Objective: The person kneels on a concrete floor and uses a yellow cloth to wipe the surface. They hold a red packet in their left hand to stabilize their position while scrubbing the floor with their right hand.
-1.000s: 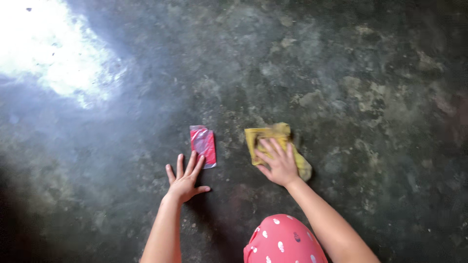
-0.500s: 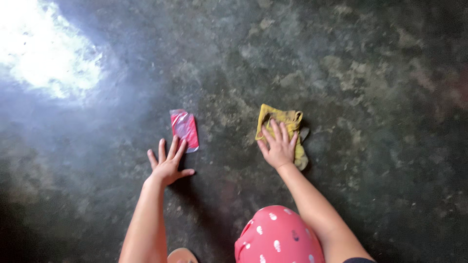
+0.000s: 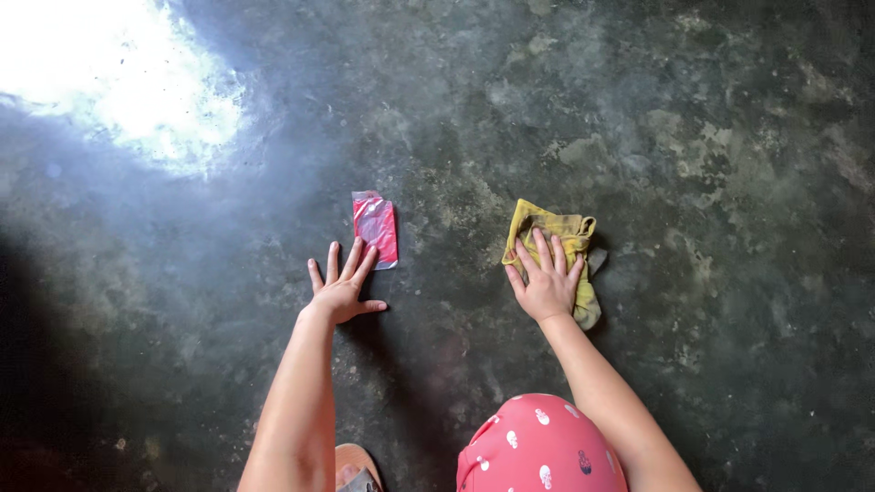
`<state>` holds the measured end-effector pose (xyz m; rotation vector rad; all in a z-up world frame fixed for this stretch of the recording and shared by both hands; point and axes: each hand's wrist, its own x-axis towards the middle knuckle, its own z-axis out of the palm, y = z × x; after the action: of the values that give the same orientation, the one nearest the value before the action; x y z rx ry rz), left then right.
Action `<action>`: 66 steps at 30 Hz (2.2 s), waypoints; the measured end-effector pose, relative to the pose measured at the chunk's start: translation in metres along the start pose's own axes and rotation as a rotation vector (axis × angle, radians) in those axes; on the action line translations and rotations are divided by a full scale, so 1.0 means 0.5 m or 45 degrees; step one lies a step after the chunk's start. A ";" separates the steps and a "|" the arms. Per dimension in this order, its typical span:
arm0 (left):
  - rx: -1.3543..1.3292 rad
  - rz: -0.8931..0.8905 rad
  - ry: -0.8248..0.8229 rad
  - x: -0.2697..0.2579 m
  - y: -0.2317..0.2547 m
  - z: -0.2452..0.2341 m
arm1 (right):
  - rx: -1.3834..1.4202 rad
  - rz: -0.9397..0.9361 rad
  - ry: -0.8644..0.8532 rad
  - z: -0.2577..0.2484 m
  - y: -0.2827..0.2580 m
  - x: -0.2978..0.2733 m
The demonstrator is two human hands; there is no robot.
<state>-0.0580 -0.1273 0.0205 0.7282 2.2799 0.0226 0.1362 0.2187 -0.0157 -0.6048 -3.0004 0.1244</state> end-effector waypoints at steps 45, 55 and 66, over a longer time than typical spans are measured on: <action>-0.047 0.052 0.169 0.003 -0.016 0.039 | 0.317 0.040 0.213 0.030 -0.164 0.026; -0.134 -0.033 0.256 -0.002 -0.014 0.068 | 0.295 -0.799 0.261 0.064 -0.419 0.144; -0.260 -0.080 0.242 -0.028 0.000 0.069 | 0.422 -0.883 0.138 0.082 -0.466 0.221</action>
<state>-0.0274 -0.1411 0.0042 0.5675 2.4346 0.3029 -0.0583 0.0451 -0.0277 0.4418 -2.7952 0.4990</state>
